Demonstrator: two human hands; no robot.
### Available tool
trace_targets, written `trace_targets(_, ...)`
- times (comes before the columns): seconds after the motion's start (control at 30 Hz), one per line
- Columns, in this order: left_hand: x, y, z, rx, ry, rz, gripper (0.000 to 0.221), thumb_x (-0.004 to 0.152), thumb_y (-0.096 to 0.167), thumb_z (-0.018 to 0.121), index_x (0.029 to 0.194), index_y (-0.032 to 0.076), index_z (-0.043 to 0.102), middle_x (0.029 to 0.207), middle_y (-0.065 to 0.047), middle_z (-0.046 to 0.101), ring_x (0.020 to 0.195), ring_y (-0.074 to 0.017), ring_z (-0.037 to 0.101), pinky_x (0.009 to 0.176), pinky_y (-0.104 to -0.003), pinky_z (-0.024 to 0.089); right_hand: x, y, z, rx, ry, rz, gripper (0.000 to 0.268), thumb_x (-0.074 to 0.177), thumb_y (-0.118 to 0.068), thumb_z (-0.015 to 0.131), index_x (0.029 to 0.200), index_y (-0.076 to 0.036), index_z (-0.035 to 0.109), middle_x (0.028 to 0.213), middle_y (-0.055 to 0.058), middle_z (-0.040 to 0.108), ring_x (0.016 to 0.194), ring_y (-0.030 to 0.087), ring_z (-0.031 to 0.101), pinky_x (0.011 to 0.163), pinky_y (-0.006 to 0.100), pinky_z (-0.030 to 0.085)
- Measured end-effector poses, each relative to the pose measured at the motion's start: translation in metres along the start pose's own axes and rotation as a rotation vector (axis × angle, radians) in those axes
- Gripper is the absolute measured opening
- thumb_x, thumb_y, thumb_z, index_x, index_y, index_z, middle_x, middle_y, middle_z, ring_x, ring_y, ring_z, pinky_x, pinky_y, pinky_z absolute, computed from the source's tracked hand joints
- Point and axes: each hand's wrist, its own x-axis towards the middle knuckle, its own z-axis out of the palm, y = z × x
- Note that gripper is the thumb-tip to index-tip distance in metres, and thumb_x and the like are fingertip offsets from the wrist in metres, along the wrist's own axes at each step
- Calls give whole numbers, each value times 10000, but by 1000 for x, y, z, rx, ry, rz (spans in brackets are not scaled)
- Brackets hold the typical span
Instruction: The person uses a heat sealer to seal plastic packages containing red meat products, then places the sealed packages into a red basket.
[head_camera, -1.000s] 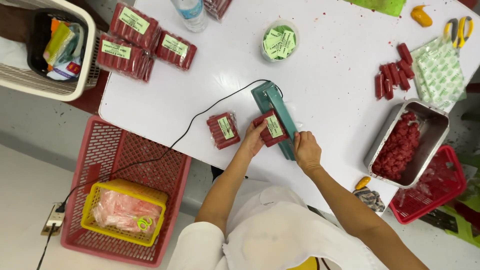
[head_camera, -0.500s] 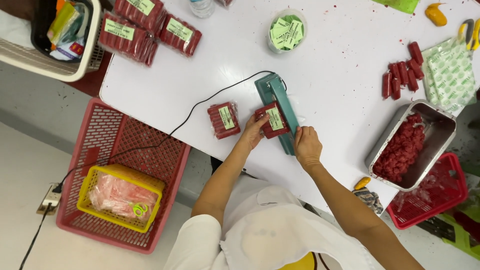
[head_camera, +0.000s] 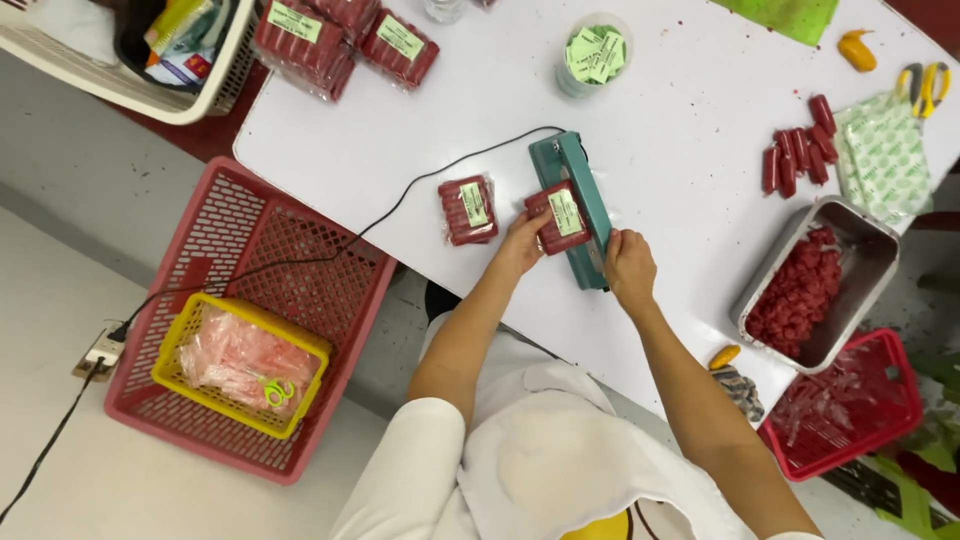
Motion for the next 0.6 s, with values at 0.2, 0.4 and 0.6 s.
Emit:
trace_targets(0.2,-87,36,-27,52,-225,-61,401,867,250,847,1193,263,615,1105,31,655,992,-179,659,804,-342,540,-23,-58,-91,-123,287,-320,212,1137,-240,509,1224,-104,647,1081,85,562,1064,296,601,856,418,509)
trace_targets(0.4,-101,38,-35,-25,-204,-2,462,907,263,801,1334,300,627,1216,42,631,1063,-173,612,879,-339,492,-17,-114,-16,567,-325,0,640,940,-389,738,1433,-48,514,1171,253,681,1118,396,670,905,487,569)
trace_targets(0.6,-153,106,-43,191,86,283,622,959,337,724,1491,133,472,1431,-158,522,1319,-306,473,1119,-444,384,-19,-170,14,802,-425,15,620,946,-188,735,1477,3,477,1109,186,678,1013,272,669,852,375,592)
